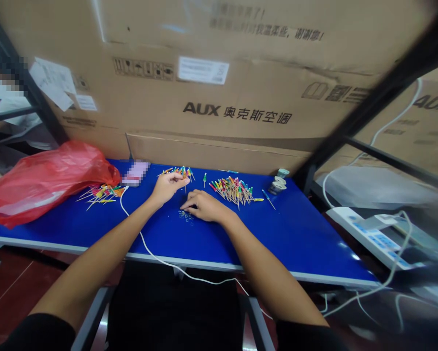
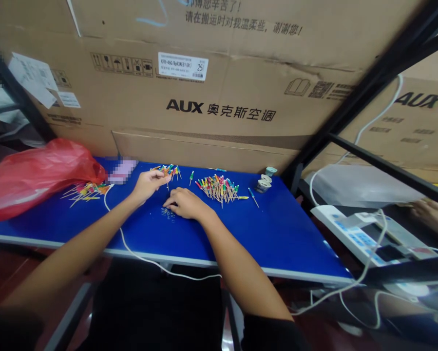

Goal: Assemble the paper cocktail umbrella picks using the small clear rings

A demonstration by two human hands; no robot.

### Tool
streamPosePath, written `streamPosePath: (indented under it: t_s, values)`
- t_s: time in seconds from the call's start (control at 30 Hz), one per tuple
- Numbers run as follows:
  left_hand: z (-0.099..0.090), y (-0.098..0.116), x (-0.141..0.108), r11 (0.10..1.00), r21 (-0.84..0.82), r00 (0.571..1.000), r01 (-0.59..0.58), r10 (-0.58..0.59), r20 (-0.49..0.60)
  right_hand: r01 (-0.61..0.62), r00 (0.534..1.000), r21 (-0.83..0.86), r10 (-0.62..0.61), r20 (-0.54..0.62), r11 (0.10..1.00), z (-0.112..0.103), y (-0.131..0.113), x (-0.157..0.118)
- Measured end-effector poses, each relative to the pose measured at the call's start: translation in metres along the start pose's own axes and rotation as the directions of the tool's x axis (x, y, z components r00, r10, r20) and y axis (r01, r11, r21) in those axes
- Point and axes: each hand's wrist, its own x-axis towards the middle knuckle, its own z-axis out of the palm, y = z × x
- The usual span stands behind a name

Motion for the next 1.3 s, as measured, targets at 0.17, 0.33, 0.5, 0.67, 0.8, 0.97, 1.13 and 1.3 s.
streamPosePath:
  t_s: [0.17,0.33,0.5,0.67,0.8,0.97,1.13,1.3]
  values:
    - [0.000,-0.002,0.000,1.000,0.000,1.000,-0.011,0.011,0.012,0.001,1.000,-0.042,-0.002,-0.022,0.999,0.001,-0.004,0.004]
    - [-0.001,-0.001,0.000,1.000,-0.005,1.000,-0.015,0.015,0.017,-0.020,0.998,-0.055,0.017,-0.054,0.998,-0.004,-0.005,0.002]
    - [0.000,0.001,-0.001,1.000,-0.008,1.000,-0.009,0.009,0.021,-0.016,1.000,-0.100,0.014,-0.019,0.995,-0.005,-0.003,-0.001]
    - [0.000,0.002,-0.001,1.000,0.008,0.999,-0.002,0.001,0.033,-0.033,0.999,-0.130,0.029,-0.033,0.991,-0.001,-0.006,0.002]
    - [-0.001,0.002,0.000,0.999,0.038,1.000,-0.007,0.006,0.030,-0.026,0.995,-0.072,0.019,-0.095,0.997,-0.010,-0.006,0.000]
    - [-0.001,0.001,-0.003,0.997,0.067,0.997,0.029,-0.034,0.076,-0.089,0.956,-0.022,0.079,-0.282,0.996,-0.034,0.001,-0.007]
    - [0.002,-0.001,-0.009,0.999,0.040,0.967,0.028,-0.037,0.251,-0.172,0.805,0.075,0.184,-0.565,0.982,-0.042,0.002,-0.010]
    - [0.003,-0.002,-0.011,0.996,0.085,0.951,0.004,-0.031,0.309,-0.141,0.799,0.075,0.158,-0.581,0.987,-0.039,-0.003,-0.007]
